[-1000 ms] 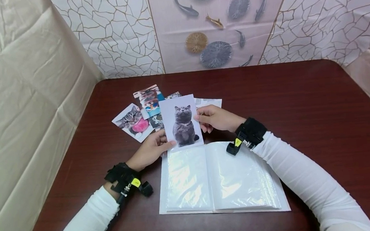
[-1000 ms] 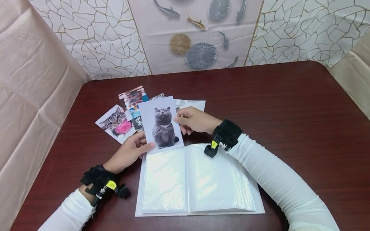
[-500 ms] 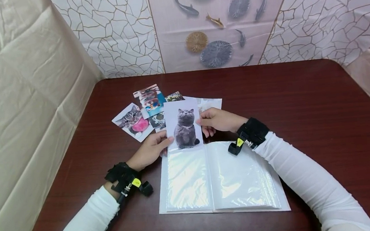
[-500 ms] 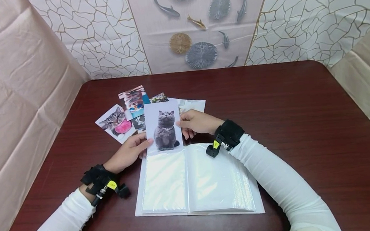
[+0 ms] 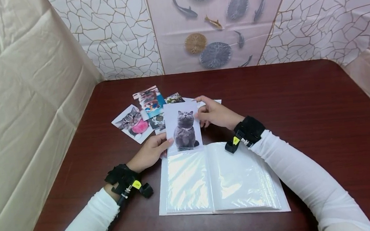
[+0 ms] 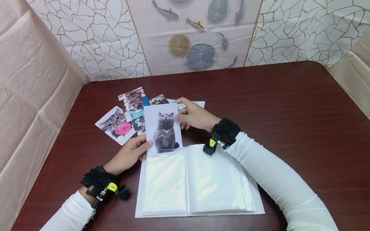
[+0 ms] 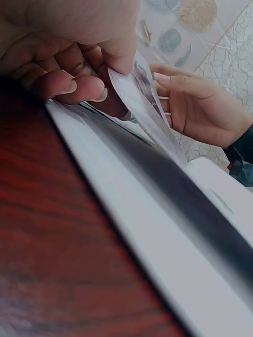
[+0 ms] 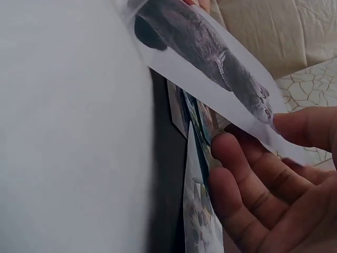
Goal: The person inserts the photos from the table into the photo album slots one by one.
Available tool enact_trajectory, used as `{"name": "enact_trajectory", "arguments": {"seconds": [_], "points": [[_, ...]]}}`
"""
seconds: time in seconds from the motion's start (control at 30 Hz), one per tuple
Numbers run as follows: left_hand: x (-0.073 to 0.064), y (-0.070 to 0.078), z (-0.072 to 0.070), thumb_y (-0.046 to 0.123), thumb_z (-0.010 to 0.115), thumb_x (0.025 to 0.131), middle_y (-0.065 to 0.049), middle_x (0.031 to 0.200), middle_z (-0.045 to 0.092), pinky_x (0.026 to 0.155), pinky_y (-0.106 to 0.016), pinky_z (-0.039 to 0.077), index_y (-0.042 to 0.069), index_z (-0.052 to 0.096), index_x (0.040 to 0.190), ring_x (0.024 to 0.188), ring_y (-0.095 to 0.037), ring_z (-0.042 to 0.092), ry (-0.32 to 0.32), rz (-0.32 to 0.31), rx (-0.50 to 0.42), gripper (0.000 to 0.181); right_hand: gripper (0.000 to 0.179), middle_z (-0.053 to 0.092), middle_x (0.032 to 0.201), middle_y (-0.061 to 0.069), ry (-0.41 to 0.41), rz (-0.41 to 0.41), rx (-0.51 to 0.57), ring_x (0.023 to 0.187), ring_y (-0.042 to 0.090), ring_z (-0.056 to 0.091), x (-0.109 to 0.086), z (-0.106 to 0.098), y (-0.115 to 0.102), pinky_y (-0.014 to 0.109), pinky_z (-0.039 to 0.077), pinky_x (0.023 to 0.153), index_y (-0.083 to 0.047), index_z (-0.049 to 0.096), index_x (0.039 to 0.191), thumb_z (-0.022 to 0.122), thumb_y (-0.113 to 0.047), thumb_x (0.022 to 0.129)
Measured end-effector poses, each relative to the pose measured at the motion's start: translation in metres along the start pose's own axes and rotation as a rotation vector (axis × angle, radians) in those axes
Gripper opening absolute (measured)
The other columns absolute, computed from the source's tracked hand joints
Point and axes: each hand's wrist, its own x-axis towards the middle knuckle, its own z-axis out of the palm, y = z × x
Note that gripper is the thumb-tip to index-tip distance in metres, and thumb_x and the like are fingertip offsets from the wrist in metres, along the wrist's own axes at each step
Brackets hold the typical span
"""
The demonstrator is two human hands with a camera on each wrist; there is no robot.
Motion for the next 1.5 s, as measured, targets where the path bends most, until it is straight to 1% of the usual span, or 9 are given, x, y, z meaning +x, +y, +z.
{"name": "enact_trajectory", "arguments": {"seconds": [0.1,0.2,0.3,0.4,0.53,0.83,1.2,1.33,1.5], "points": [[-0.0011,0.0003,0.0004,0.029,0.048,0.109,-0.009,0.071,0.050,0.062,-0.028,0.041,0.005,0.051,0.085,0.060,-0.022,0.047,-0.003,-0.006,-0.002,0.034,0.064,0.061,0.086,0.014,0.012,-0.035,0.010,0.082,0.036,0.064,0.0034,-0.0001,-0.0005,0.038,0.056,0.075,-0.018,0.026,0.158,0.058,-0.011,0.103],[-0.0018,0.0005,0.0010,0.029,0.048,0.109,-0.010,0.071,0.050,0.062,-0.028,0.041,0.004,0.052,0.085,0.060,-0.022,0.047,-0.003,-0.009,-0.006,0.034,0.063,0.057,0.083,0.018,0.008,-0.059,-0.005,0.076,0.034,0.060,0.0063,0.0008,-0.0005,0.037,0.055,0.072,-0.020,0.031,0.158,0.059,-0.009,0.103],[-0.0019,0.0006,0.0011,0.029,0.049,0.108,-0.010,0.069,0.049,0.062,-0.028,0.041,0.004,0.051,0.084,0.060,-0.023,0.047,0.001,-0.001,-0.013,0.035,0.059,0.062,0.089,0.018,0.006,-0.057,-0.030,0.074,0.030,0.058,0.0077,0.0024,-0.0011,0.036,0.055,0.071,-0.019,0.036,0.157,0.059,-0.009,0.103],[-0.0017,0.0003,0.0009,0.030,0.049,0.108,-0.010,0.067,0.048,0.061,-0.028,0.042,0.004,0.051,0.083,0.059,-0.023,0.047,0.006,0.016,-0.025,0.036,0.059,0.068,0.103,0.016,0.009,-0.046,-0.046,0.076,0.029,0.059,0.0074,0.0033,-0.0020,0.035,0.055,0.071,-0.018,0.037,0.156,0.059,-0.009,0.102],[-0.0008,-0.0014,0.0006,0.028,0.051,0.108,-0.009,0.066,0.047,0.060,-0.028,0.043,0.005,0.050,0.084,0.059,-0.022,0.048,0.012,0.029,-0.026,0.033,0.061,0.069,0.107,0.017,0.002,-0.046,-0.054,0.077,0.029,0.061,0.0064,0.0031,-0.0023,0.035,0.056,0.071,-0.015,0.035,0.158,0.059,-0.007,0.102],[0.0014,0.0000,-0.0001,0.024,0.058,0.105,-0.008,0.070,0.035,0.061,-0.028,0.039,0.005,0.040,0.088,0.058,-0.021,0.042,0.010,0.038,-0.050,0.031,0.060,0.061,0.081,0.023,-0.049,-0.052,-0.092,0.078,0.031,0.064,0.0045,0.0031,-0.0013,0.036,0.056,0.073,-0.017,0.037,0.157,0.059,-0.006,0.102],[0.0016,0.0002,-0.0007,0.024,0.059,0.104,-0.007,0.071,0.037,0.061,-0.028,0.038,0.004,0.043,0.098,0.058,-0.018,0.040,-0.007,0.021,-0.073,0.027,0.057,0.061,0.082,0.022,-0.081,-0.074,-0.101,0.078,0.033,0.065,0.0024,0.0035,0.0000,0.036,0.057,0.074,-0.012,0.040,0.155,0.058,-0.004,0.102],[0.0019,-0.0015,-0.0006,0.023,0.059,0.104,-0.006,0.072,0.038,0.061,-0.028,0.036,0.002,0.048,0.112,0.058,-0.017,0.040,-0.008,0.014,-0.070,0.026,0.055,0.061,0.081,0.019,-0.078,-0.066,-0.107,0.079,0.032,0.065,0.0007,0.0035,0.0004,0.036,0.057,0.074,-0.015,0.043,0.154,0.057,-0.004,0.102],[0.0006,-0.0029,-0.0007,0.023,0.060,0.104,-0.005,0.071,0.041,0.060,-0.027,0.036,0.003,0.043,0.144,0.057,-0.015,0.040,0.000,-0.015,-0.071,0.048,0.053,0.061,0.081,0.020,-0.078,-0.065,-0.116,0.079,0.032,0.065,-0.0010,0.0040,0.0003,0.037,0.057,0.074,-0.015,0.045,0.153,0.057,-0.004,0.103]]}}
